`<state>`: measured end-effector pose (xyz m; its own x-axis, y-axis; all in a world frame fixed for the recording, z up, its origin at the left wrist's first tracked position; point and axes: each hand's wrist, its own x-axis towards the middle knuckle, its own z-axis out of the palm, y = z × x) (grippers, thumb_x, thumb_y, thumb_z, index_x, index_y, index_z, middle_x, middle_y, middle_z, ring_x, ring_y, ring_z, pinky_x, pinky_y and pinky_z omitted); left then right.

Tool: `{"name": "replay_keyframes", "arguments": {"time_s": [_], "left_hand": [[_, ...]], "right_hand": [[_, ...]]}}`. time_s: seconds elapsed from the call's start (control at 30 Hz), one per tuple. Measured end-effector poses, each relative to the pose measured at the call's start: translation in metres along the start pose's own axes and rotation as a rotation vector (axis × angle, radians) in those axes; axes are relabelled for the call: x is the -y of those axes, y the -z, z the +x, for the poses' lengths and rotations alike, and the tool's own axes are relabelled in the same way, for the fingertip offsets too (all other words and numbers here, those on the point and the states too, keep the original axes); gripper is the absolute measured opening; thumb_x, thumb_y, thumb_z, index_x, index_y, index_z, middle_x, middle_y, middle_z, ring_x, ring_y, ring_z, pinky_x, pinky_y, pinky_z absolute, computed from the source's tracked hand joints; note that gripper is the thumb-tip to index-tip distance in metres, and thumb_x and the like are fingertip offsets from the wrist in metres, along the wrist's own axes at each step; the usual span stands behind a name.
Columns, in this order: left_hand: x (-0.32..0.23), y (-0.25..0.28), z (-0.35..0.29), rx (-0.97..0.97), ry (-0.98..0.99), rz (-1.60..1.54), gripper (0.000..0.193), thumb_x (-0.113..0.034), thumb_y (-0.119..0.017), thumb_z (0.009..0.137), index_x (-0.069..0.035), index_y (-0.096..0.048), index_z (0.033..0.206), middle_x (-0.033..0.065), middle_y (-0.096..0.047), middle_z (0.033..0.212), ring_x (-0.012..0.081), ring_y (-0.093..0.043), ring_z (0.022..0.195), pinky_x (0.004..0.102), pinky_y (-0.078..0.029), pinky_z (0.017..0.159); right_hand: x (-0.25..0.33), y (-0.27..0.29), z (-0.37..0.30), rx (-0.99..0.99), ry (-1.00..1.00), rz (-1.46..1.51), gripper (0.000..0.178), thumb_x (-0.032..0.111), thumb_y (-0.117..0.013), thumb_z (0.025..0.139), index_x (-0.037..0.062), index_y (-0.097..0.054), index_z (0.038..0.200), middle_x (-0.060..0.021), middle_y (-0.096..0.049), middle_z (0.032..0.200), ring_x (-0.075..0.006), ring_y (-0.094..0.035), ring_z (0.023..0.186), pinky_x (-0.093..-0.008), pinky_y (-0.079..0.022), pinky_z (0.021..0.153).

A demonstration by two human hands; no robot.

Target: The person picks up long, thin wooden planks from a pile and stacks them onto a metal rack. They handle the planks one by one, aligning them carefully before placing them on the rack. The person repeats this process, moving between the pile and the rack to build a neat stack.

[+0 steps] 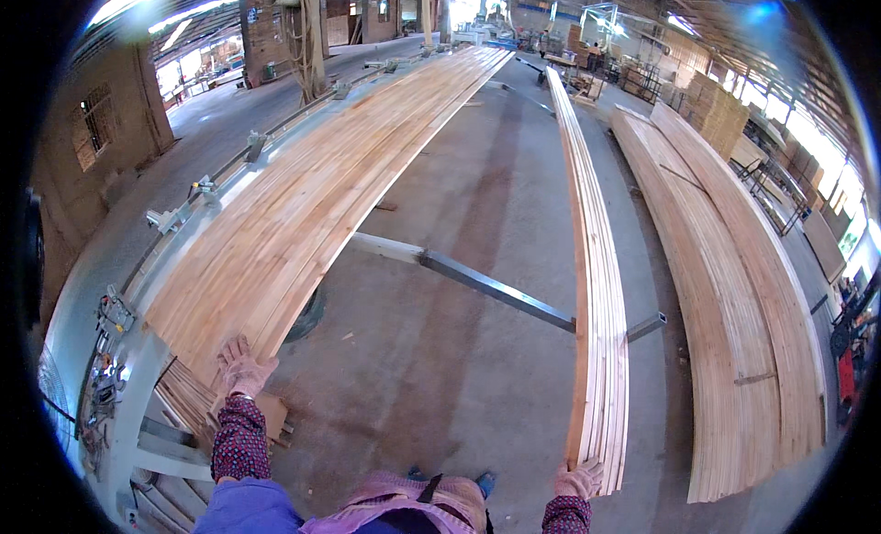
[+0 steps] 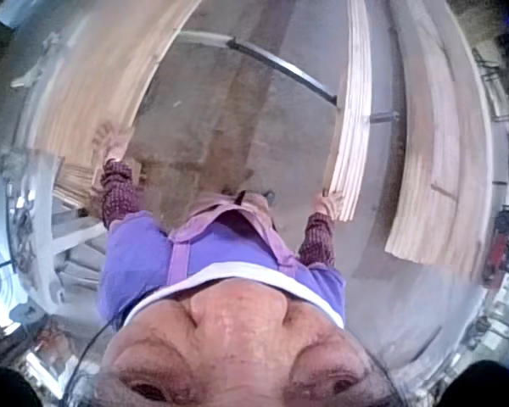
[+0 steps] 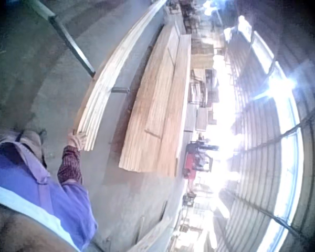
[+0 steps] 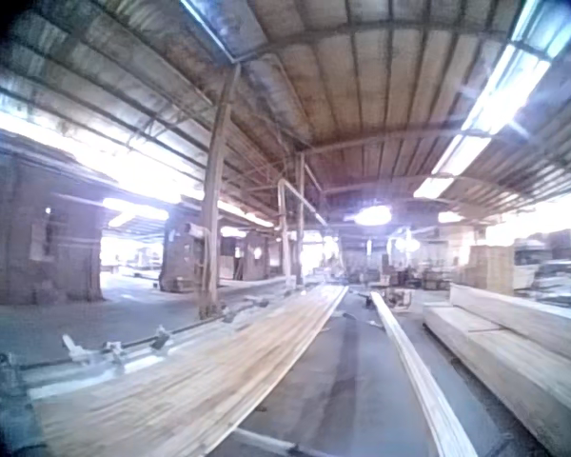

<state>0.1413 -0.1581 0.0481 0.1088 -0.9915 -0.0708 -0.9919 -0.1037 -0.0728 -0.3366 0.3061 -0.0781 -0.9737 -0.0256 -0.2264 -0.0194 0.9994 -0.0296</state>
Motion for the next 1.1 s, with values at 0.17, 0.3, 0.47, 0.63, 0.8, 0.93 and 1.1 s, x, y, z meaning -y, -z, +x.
{"name": "replay_keyframes", "arguments": {"time_s": [0.17, 0.3, 0.47, 0.63, 0.8, 0.93, 1.1], "left_hand": [[-0.002, -0.008, 0.004, -0.044, -0.004, -0.020, 0.106, -0.066, -0.060, 0.076, -0.004, -0.025, 0.155, 0.0194, -0.027, 0.158, 0.0367, -0.019, 0.149, 0.0526, -0.013, 0.120], [-0.007, -0.005, 0.000, -0.037, -0.013, -0.041, 0.105, -0.066, -0.061, 0.076, -0.004, -0.026, 0.155, 0.0187, -0.027, 0.158, 0.0363, -0.019, 0.149, 0.0518, -0.014, 0.120], [0.013, 0.009, -0.010, -0.001, 0.022, -0.071, 0.106, -0.066, -0.061, 0.077, -0.005, -0.025, 0.155, 0.0184, -0.023, 0.161, 0.0366, -0.016, 0.150, 0.0497, -0.011, 0.122], [0.000, 0.010, -0.008, 0.013, 0.023, -0.109, 0.105, -0.067, -0.060, 0.078, -0.006, -0.024, 0.155, 0.0184, -0.019, 0.163, 0.0372, -0.014, 0.151, 0.0507, -0.009, 0.122], [0.005, -0.001, -0.002, -0.033, -0.039, -0.118, 0.103, -0.067, -0.060, 0.077, -0.006, -0.029, 0.153, 0.0192, -0.025, 0.160, 0.0376, -0.018, 0.149, 0.0540, -0.011, 0.120], [0.015, -0.009, -0.007, -0.129, -0.041, -0.135, 0.098, -0.065, -0.064, 0.075, -0.005, -0.036, 0.147, 0.0183, -0.035, 0.151, 0.0363, -0.025, 0.144, 0.0540, -0.015, 0.118], [0.003, -0.010, -0.003, -0.210, -0.075, -0.142, 0.096, -0.064, -0.067, 0.073, -0.004, -0.041, 0.142, 0.0170, -0.041, 0.144, 0.0342, -0.029, 0.141, 0.0530, -0.017, 0.117]], "right_hand": [[0.006, 0.001, 0.001, -0.009, -0.023, -0.020, 0.090, 0.047, -0.063, 0.087, -0.0008, -0.025, 0.153, -0.0240, -0.029, 0.157, -0.0379, -0.029, 0.145, -0.0481, -0.025, 0.118], [0.000, -0.006, 0.002, -0.132, 0.036, -0.042, 0.083, 0.048, -0.064, 0.087, -0.0025, -0.035, 0.146, -0.0252, -0.040, 0.147, -0.0387, -0.039, 0.136, -0.0491, -0.031, 0.113], [0.015, 0.016, -0.005, 0.060, 0.031, 0.084, 0.081, 0.049, -0.065, 0.083, -0.0030, -0.042, 0.141, -0.0261, -0.048, 0.139, -0.0395, -0.045, 0.132, -0.0479, -0.036, 0.110], [-0.031, -0.070, 0.053, -0.121, 0.119, -0.096, 0.079, 0.067, -0.045, 0.089, 0.0072, -0.050, 0.140, -0.0274, -0.061, 0.125, -0.0432, -0.060, 0.115, -0.0515, -0.049, 0.095], [-0.067, -0.109, 0.087, -0.140, 0.262, -0.276, 0.084, 0.071, -0.036, 0.090, 0.0149, -0.033, 0.153, -0.0179, -0.050, 0.144, -0.0383, -0.047, 0.132, -0.0502, -0.038, 0.109], [-0.055, -0.082, 0.080, 0.055, 0.162, -0.181, 0.084, 0.069, -0.034, 0.093, 0.0130, -0.028, 0.155, -0.0164, -0.043, 0.151, -0.0359, -0.046, 0.135, -0.0497, -0.036, 0.111], [-0.058, -0.065, 0.063, -0.107, 0.212, -0.285, 0.087, 0.069, -0.034, 0.092, 0.0070, -0.030, 0.152, -0.0211, -0.046, 0.147, -0.0390, -0.049, 0.131, -0.0497, -0.039, 0.108]]}}
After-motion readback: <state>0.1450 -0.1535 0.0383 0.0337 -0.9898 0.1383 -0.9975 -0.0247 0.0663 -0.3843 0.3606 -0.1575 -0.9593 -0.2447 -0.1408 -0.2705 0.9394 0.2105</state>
